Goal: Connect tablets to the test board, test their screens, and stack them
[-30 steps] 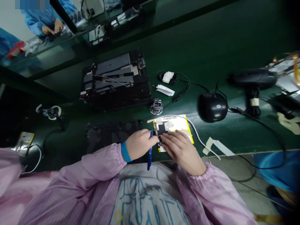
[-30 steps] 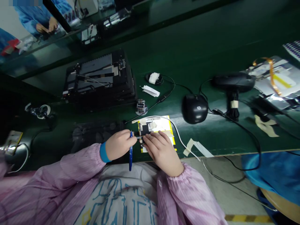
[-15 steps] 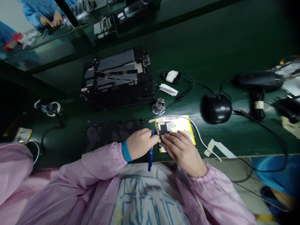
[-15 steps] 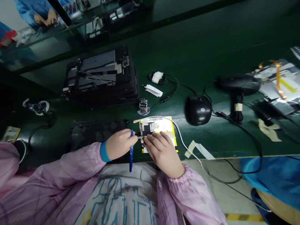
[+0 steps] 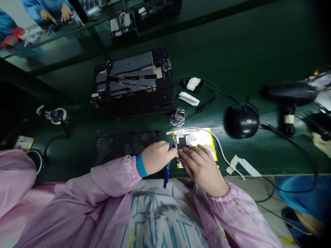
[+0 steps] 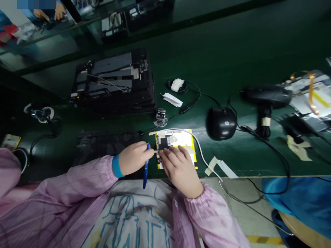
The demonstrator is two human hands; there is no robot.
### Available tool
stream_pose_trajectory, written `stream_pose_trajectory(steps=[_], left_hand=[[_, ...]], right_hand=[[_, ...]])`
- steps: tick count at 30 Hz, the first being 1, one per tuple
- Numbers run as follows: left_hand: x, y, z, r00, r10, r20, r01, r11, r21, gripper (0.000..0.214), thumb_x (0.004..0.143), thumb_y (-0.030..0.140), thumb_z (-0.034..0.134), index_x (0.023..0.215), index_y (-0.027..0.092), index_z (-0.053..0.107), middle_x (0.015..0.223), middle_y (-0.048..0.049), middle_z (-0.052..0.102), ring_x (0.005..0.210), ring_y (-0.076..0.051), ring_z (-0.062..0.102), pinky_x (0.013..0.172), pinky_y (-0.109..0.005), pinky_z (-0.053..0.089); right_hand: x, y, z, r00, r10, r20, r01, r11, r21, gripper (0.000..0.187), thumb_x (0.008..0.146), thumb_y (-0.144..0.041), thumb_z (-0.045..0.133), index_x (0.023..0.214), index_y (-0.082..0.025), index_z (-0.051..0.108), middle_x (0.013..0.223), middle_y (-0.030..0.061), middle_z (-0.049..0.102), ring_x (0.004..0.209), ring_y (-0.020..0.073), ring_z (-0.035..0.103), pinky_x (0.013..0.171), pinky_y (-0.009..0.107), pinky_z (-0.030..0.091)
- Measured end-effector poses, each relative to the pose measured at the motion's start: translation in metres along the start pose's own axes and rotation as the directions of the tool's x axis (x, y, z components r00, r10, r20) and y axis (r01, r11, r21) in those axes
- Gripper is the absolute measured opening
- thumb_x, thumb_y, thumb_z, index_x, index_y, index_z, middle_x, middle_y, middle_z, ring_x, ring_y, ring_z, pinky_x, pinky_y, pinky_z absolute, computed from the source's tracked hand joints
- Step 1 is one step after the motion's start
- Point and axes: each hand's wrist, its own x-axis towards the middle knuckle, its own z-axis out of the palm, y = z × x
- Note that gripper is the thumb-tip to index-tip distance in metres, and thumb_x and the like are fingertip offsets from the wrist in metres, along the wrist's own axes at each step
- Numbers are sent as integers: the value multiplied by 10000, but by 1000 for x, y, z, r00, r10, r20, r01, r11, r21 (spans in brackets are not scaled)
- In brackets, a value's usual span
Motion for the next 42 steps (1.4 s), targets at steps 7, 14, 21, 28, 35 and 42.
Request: stream_pose_trajectory(steps=[7, 14, 21, 28, 35, 42], left_hand=[[-2, 1, -6, 992, -21, -124, -8, 974, -228, 224, 938, 269, 454, 793, 154, 581, 826, -92, 639, 817, -203, 604, 752, -325, 522], [-68, -38, -59, 867, -420, -269, 259, 839, -478, 151, 879, 345, 568, 889, 195, 577, 1061, -103, 699, 969, -226, 647, 858, -370, 503], [-164, -117, -47, 332, -940, -72, 868, 335, -366, 313, 757, 495, 611, 780, 208, 486, 724, -46, 600, 686, -244, 587, 623, -328, 408], [-178, -136, -21, 372, -928, -25, 750, 316, -581, 319, 646, 425, 694, 698, 214, 460, 666, 16, 509, 642, -173, 498, 627, -281, 368], [-185, -140, -20, 393, -919, -14, 617, 275, -737, 326, 619, 358, 702, 728, 209, 433, 689, 44, 462, 619, -134, 441, 639, -272, 360], [-187, -141, -26, 371, -929, -1, 307, 124, -943, 366, 598, 320, 728, 764, 203, 423, 821, 18, 565, 743, -143, 539, 724, -277, 423]], right_hand=[[-4, -12, 0, 992, 75, 103, -71, 997, -42, 342, 929, -268, 521, 1230, -130, 607, 1172, 114, 663, 1143, 282, 547, 1047, 493, 385], [-7, -14, 2, 993, 68, 99, -70, 997, 25, 450, 936, -383, 495, 1286, -104, 548, 1185, 137, 644, 1157, 292, 533, 1050, 523, 373], [-7, -14, 3, 993, 71, 98, -75, 997, 37, 449, 924, -429, 517, 1275, -151, 529, 1160, 125, 636, 1118, 285, 552, 1008, 512, 412], [10, 8, 10, 975, 210, -74, -203, 975, 93, 398, 906, -340, 548, 1248, -154, 467, 1176, 161, 596, 1086, 284, 570, 890, 486, 494], [22, 7, 20, 983, 170, -66, -172, 984, -38, 466, 901, -340, 529, 1299, -111, 445, 1120, 167, 617, 1024, 296, 563, 855, 466, 493], [21, 6, 23, 969, 232, -80, -235, 972, -26, 443, 896, -396, 530, 1256, -141, 489, 1070, 145, 631, 983, 291, 577, 849, 451, 483]])
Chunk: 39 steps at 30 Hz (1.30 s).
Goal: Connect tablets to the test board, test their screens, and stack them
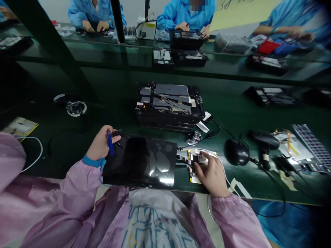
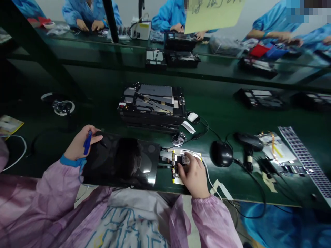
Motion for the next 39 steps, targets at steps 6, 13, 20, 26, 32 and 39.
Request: stream_pose_trajectory(steps=[6, 13, 20, 26, 32, 39], left_hand=[[-3, -4, 8, 962, -190, 194, 264, 823, -503, 364, 630, 265, 717, 759, 209, 381, 853, -21, 679, 761, -186, 638, 728, -321, 492], [-3, -11, 15, 931, -253, 264, 364, 588, -722, 274, 662, 199, 676, 716, 191, 407, 877, -66, 720, 853, -267, 704, 856, -457, 531], [-4, -13, 15, 930, -248, 272, 366, 534, -762, 205, 722, 152, 620, 715, 183, 418, 900, -94, 729, 871, -288, 713, 877, -501, 527], [-6, -10, 15, 928, -247, 278, 368, 497, -786, 189, 724, 120, 593, 711, 182, 414, 923, -107, 740, 868, -289, 716, 877, -498, 519], [-9, -17, 18, 916, -248, 315, 397, 447, -802, 181, 727, 102, 587, 722, 178, 422, 826, -81, 729, 755, -246, 706, 793, -408, 520], [-9, -29, 25, 942, -283, 182, 298, 451, -841, 155, 715, 7, 580, 700, 144, 508, 547, 30, 543, 523, -113, 567, 641, -245, 441]], right_hand=[[-2, 7, -7, 981, 168, 92, -180, 974, 136, 473, 902, -485, 499, 1245, -159, 500, 1089, 137, 635, 941, 267, 613, 776, 413, 507], [22, -98, -19, 948, -300, 110, 274, 941, 199, 462, 891, -413, 550, 1304, -216, 489, 1388, 174, 471, 1337, 370, 379, 1014, 572, 391], [43, -139, -4, 867, -412, 278, 419, 907, 39, 501, 886, -521, 531, 1302, -242, 532, 1497, 111, 399, 1411, 428, 240, 1068, 737, 177], [68, -131, -10, 917, -338, 212, 340, 940, 25, 636, 903, -545, 477, 1410, -171, 394, 1489, 182, 378, 1426, 425, 217, 1049, 721, 254], [88, -158, 7, 807, -517, 285, 490, 856, 164, 616, 904, -516, 483, 1415, -185, 387, 1467, 153, 421, 1405, 393, 282, 1070, 689, 265], [117, -189, 29, 762, -520, 386, 514, 848, 126, 739, 867, -544, 529, 1469, -183, 298, 1463, 158, 426, 1387, 382, 322, 1094, 692, 209]])
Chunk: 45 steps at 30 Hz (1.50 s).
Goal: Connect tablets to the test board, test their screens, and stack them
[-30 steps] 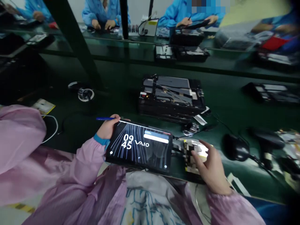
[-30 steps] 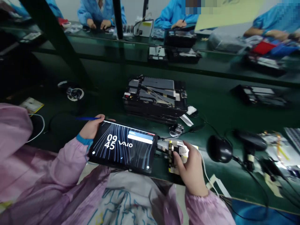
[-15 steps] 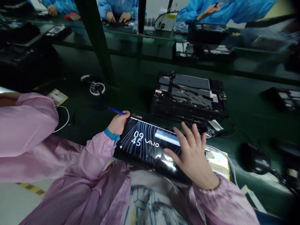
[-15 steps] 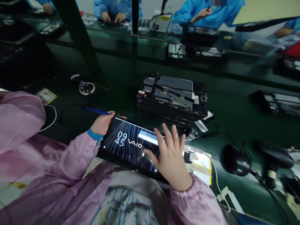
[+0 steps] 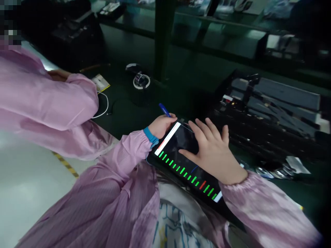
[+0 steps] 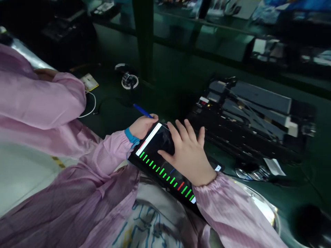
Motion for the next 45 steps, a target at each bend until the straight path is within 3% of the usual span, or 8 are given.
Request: stream_pose_trajectory(steps=[12, 15, 20, 23, 27, 31, 36, 45], left_hand=[[-1, 1, 5, 1000, -6, -28, 6, 1000, 8, 209, 759, -27, 528, 639, 140, 490, 513, 46, 492, 490, -81, 504, 608, -228, 400], [-2, 2, 4, 1000, -21, -17, 21, 1000, 6, 186, 749, -9, 543, 647, 141, 501, 536, 36, 510, 516, -94, 526, 629, -238, 411], [-4, 6, 2, 998, -45, 32, 45, 999, 1, 147, 739, 60, 586, 652, 148, 507, 545, 33, 518, 521, -108, 528, 611, -249, 415], [-4, 7, 2, 999, -23, 31, 24, 1000, -10, 161, 756, 72, 572, 638, 151, 496, 527, 36, 501, 501, -99, 510, 585, -237, 409], [-4, 8, 3, 998, -48, 38, 50, 998, -48, 137, 775, 114, 595, 676, 160, 511, 550, 27, 544, 520, -116, 550, 598, -250, 442], [-5, 8, 2, 995, -31, 96, 32, 999, -18, 159, 749, 106, 634, 674, 159, 504, 543, 38, 553, 509, -108, 561, 623, -247, 461], [-5, 8, 2, 985, -54, 164, 58, 998, -22, 227, 697, 96, 667, 699, 178, 455, 734, -30, 702, 738, -212, 695, 835, -373, 503], [-5, 12, 4, 990, -52, 134, 51, 999, 8, 256, 686, 86, 682, 679, 171, 442, 872, -105, 748, 846, -276, 719, 836, -414, 525]], right_hand=[[5, -4, 0, 997, -28, 65, 24, 998, 61, 786, 832, -523, 584, 1474, -201, 264, 1379, 146, 512, 1341, 379, 384, 1075, 737, 166], [14, 1, 2, 1000, 5, 29, -9, 990, 139, 795, 815, -523, 598, 1457, -157, 305, 1324, 166, 549, 1275, 378, 454, 1061, 707, 243], [48, 11, 7, 995, 101, -15, -85, 902, 424, 318, 889, -305, 499, 1114, -127, 636, 974, 112, 678, 936, 253, 627, 869, 441, 504], [67, 11, 10, 991, 126, -56, -82, 866, 494, 145, 852, -220, 554, 824, -162, 683, 801, 62, 659, 769, 202, 622, 748, 360, 508], [72, 9, 8, 981, 91, -174, 3, 879, 476, 98, 806, -155, 612, 728, -172, 669, 795, 53, 645, 770, 196, 614, 728, 344, 501], [45, 4, -6, 959, -41, -279, 147, 917, 370, 121, 845, -150, 581, 772, -184, 672, 879, 68, 675, 840, 212, 620, 784, 381, 502], [-17, -1, -36, 952, -221, -210, 299, 812, 501, 89, 859, -121, 591, 876, -193, 639, 840, 29, 703, 813, 163, 649, 760, 322, 515], [-81, -37, -69, 951, -170, -259, 284, 811, 511, 116, 920, -240, 544, 944, -195, 648, 839, 13, 737, 778, 138, 680, 694, 247, 574]])
